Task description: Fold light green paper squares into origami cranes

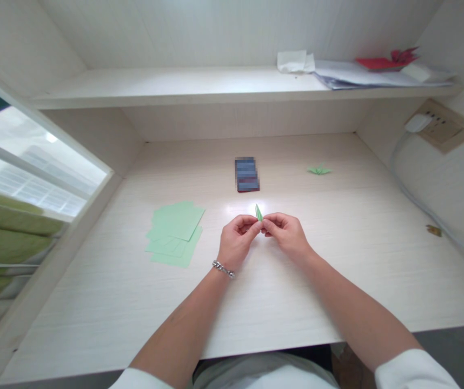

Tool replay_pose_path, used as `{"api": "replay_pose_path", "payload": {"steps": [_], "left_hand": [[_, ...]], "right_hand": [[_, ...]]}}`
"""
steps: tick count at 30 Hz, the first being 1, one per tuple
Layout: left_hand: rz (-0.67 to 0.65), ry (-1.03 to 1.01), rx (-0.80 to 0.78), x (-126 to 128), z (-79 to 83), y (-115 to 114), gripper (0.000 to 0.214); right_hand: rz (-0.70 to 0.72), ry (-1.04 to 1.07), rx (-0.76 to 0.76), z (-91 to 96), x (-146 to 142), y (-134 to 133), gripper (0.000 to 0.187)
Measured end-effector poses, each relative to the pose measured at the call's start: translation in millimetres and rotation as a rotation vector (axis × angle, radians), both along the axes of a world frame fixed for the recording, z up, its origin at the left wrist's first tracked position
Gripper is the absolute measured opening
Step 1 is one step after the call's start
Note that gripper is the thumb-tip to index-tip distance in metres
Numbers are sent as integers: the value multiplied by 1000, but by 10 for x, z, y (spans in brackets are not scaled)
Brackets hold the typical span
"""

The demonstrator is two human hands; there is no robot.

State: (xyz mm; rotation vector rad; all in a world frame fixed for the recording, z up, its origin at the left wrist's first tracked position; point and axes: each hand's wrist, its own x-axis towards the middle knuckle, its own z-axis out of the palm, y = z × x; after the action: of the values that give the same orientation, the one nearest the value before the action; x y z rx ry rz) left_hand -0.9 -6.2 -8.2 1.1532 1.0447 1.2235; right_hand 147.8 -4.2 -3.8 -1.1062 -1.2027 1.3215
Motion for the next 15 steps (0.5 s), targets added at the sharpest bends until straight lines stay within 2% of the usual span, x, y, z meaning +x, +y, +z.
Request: {"api": "replay_pose_path", "payload": {"steps": [6,15], "left_hand": [[8,67,15,-12,22,-2,28],[42,135,6,-22,75,-4,26]], "right_hand": [[-53,-158,69,20,0,-17,26],[-62,-208,127,16,1,-28,24]]}}
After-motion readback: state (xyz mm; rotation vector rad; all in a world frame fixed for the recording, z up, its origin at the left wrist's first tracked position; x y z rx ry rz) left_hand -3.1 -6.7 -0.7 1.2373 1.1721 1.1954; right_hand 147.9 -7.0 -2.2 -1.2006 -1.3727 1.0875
